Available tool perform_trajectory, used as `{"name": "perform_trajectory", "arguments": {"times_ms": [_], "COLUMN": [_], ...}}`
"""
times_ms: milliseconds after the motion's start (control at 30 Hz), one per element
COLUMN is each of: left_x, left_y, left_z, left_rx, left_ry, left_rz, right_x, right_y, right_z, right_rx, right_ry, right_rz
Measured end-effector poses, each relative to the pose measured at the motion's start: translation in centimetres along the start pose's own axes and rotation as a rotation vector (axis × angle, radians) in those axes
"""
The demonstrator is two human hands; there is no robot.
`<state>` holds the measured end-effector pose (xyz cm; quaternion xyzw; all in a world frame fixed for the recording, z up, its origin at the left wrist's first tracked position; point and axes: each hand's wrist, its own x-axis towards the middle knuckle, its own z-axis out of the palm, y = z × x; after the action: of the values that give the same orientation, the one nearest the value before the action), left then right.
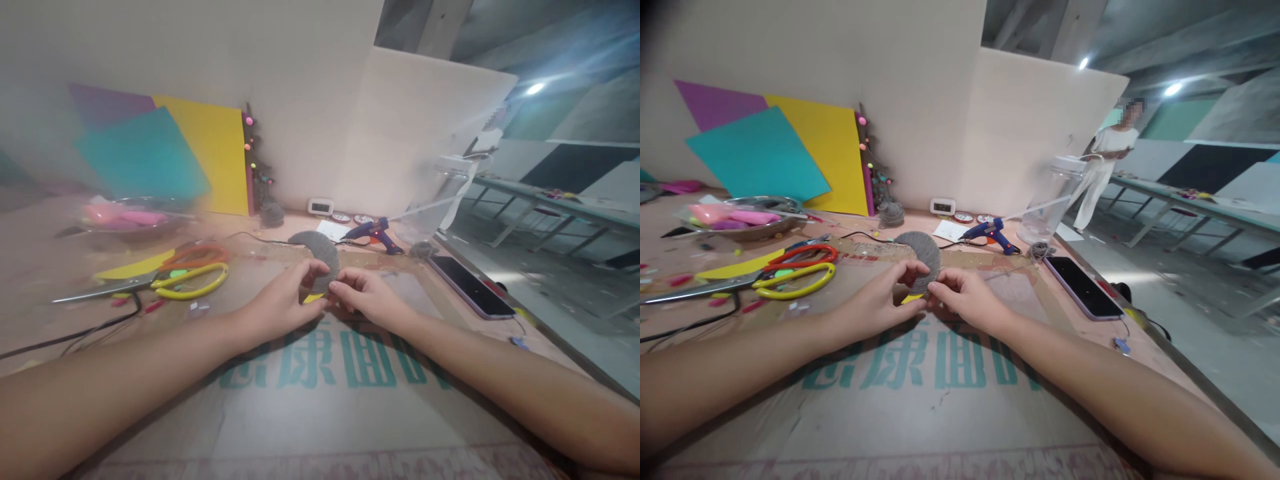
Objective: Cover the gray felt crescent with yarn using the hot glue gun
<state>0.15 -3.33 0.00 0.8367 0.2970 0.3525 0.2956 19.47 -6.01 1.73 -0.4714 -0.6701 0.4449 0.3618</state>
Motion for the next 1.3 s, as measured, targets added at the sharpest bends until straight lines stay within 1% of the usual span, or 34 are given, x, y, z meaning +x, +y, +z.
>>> {"name": "perform_trajectory", "arguments": {"times_ms": [300, 467, 600, 700, 800, 900, 1000, 1067, 1200, 1300], "left_x": [-0.1, -0.2, -0.1, -0.1, 0.0, 0.2, 0.4, 0.6, 1.0, 1.2], "left_y": [0.2, 0.1, 0.1, 0.1, 0.2, 0.1, 0.0, -0.2, -0.6, -0.6], "left_z": [-0.2, -0.2, -0.2, -0.2, -0.3, -0.3, -0.4, -0.5, -0.8, -1.0], "left_rx": [0.03, 0.051, 0.07, 0.07, 0.025, -0.092, -0.161, -0.179, -0.201, -0.179], "left_ry": [0.009, 0.022, 0.031, 0.036, 0.05, 0.07, 0.097, 0.114, 0.077, 0.041], "left_rz": [0.009, -0.009, 0.004, 0.008, 0.0, -0.012, -0.04, -0.082, -0.18, -0.208], "right_x": [-0.1, -0.1, -0.1, -0.1, -0.1, 0.1, 0.2, 0.2, 0.1, 0.0], "right_y": [-0.2, -0.1, 0.1, 0.1, -0.1, -0.2, -0.3, -0.3, -0.4, -0.4], "right_z": [0.0, 0.0, -0.1, 0.0, 0.0, -0.2, -0.4, -0.5, -0.4, -0.2], "right_rx": [-0.006, -0.05, -0.086, -0.075, -0.057, -0.02, 0.023, 0.039, 0.014, -0.033], "right_ry": [-0.013, -0.028, -0.029, -0.033, 0.003, 0.075, 0.123, 0.131, 0.08, 0.035], "right_rz": [0.002, -0.013, -0.034, -0.019, -0.008, -0.022, -0.022, -0.014, -0.034, -0.036]}}
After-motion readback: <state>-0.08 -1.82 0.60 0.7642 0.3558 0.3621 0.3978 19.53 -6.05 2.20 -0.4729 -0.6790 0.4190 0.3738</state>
